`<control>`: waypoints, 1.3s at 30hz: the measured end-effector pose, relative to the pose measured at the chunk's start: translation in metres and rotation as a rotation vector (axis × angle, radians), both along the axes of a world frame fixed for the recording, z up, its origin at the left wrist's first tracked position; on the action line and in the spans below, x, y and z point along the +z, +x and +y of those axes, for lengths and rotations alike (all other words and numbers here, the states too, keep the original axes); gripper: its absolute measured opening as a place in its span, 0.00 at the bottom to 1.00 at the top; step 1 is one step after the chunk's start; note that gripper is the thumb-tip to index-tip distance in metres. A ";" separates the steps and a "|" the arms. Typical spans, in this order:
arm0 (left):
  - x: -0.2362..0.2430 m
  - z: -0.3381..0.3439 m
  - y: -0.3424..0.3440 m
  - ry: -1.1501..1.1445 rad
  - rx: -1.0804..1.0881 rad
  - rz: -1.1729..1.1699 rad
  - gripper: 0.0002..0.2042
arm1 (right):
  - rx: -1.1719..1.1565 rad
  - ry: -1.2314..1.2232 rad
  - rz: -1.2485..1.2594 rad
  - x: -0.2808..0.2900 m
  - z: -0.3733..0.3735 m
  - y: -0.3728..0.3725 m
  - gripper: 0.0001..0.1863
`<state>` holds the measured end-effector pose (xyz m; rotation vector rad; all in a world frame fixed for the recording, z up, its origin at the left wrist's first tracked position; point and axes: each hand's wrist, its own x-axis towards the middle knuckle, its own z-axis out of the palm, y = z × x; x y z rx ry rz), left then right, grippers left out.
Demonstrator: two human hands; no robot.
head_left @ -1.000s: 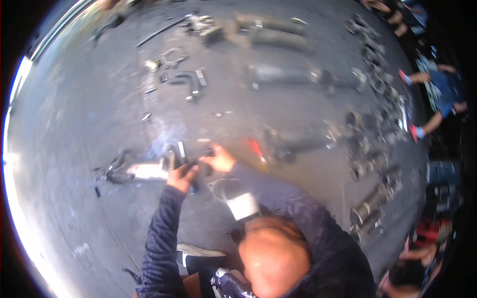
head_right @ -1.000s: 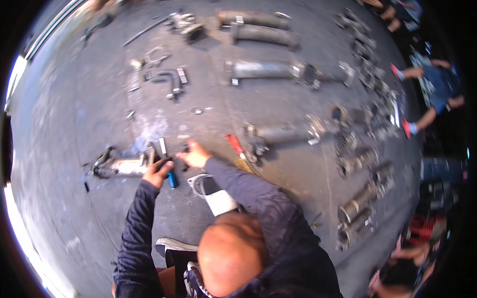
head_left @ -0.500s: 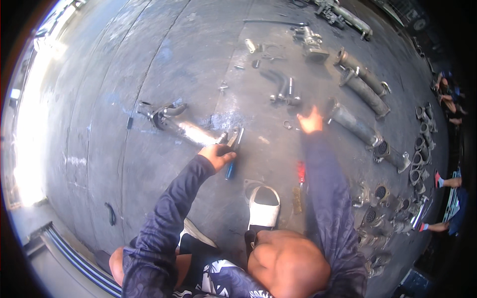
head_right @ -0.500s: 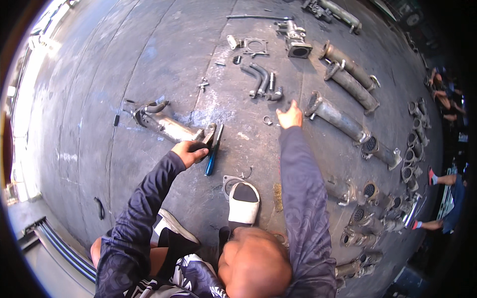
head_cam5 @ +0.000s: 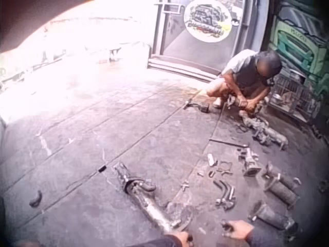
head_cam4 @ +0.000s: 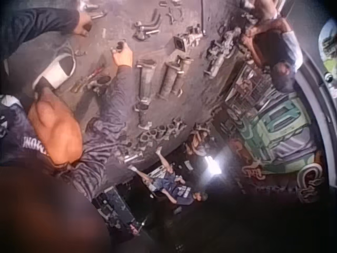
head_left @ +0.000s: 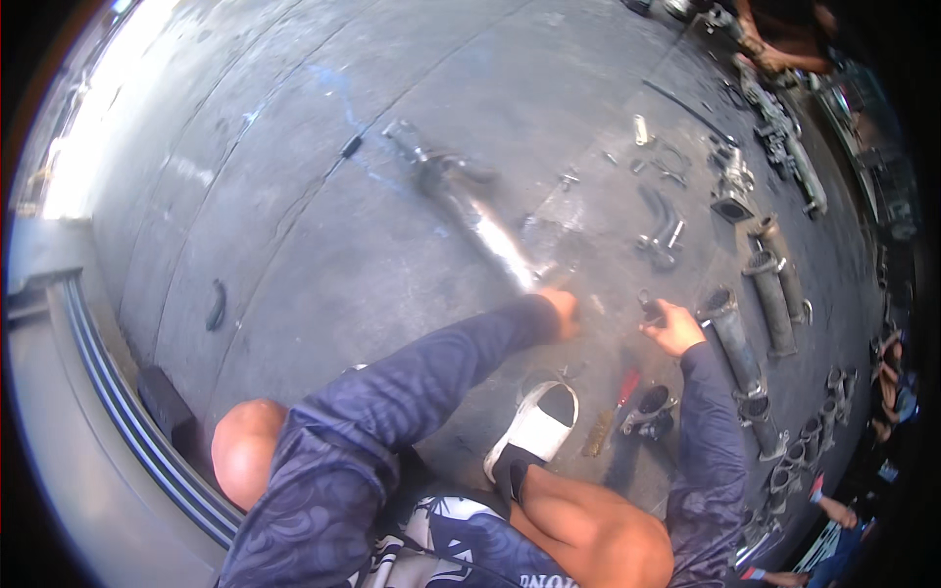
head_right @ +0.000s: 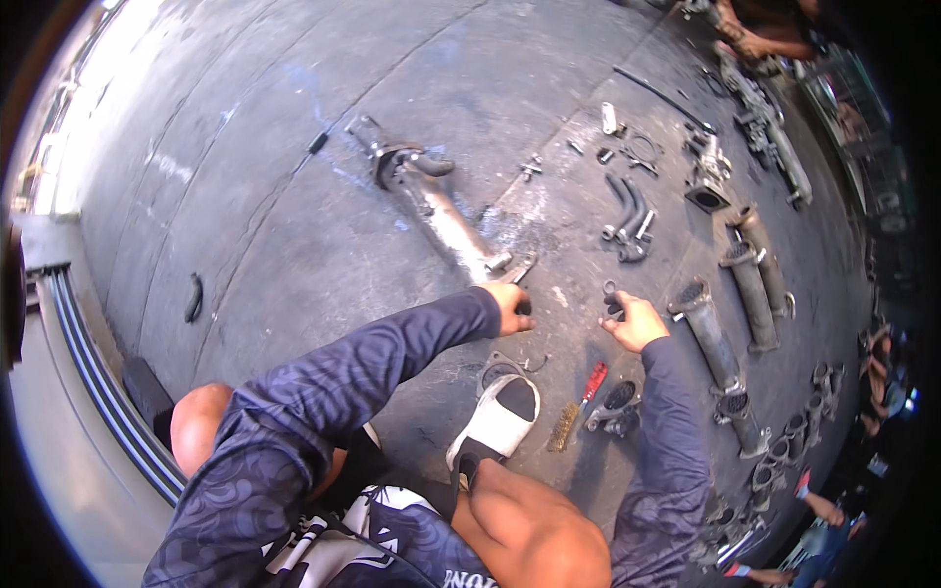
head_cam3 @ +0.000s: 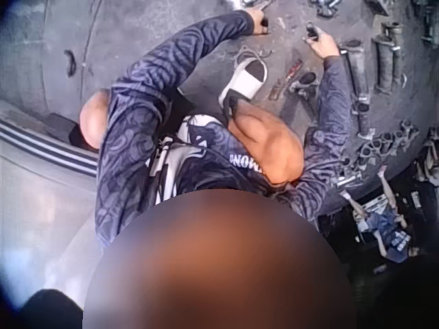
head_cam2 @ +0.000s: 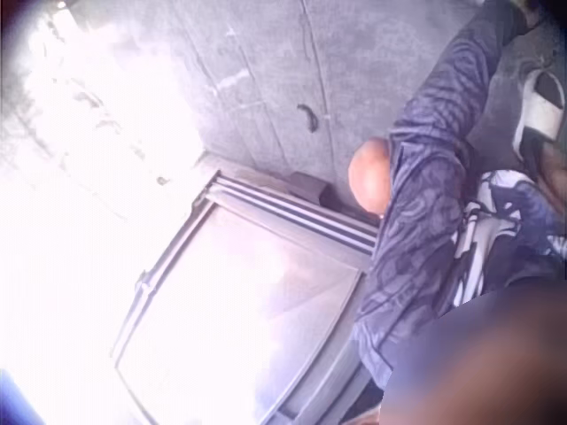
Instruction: Assembling or repairing components of a car exhaust system on the floor of a garage.
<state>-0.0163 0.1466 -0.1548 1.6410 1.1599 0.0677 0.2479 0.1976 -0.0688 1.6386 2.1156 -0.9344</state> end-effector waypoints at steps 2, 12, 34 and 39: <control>0.013 0.006 -0.006 0.056 0.034 -0.086 0.21 | 0.093 0.019 -0.039 0.021 0.015 -0.029 0.23; 0.028 0.042 -0.073 0.042 0.938 0.002 0.27 | 0.235 -0.088 -0.004 0.002 0.051 -0.130 0.29; -0.088 0.047 -0.147 -0.264 1.354 -0.097 0.36 | -0.299 0.375 0.196 -0.089 -0.036 -0.196 0.15; -0.119 0.063 -0.132 -0.154 1.392 -0.101 0.32 | -0.356 0.412 0.198 -0.091 -0.033 -0.175 0.13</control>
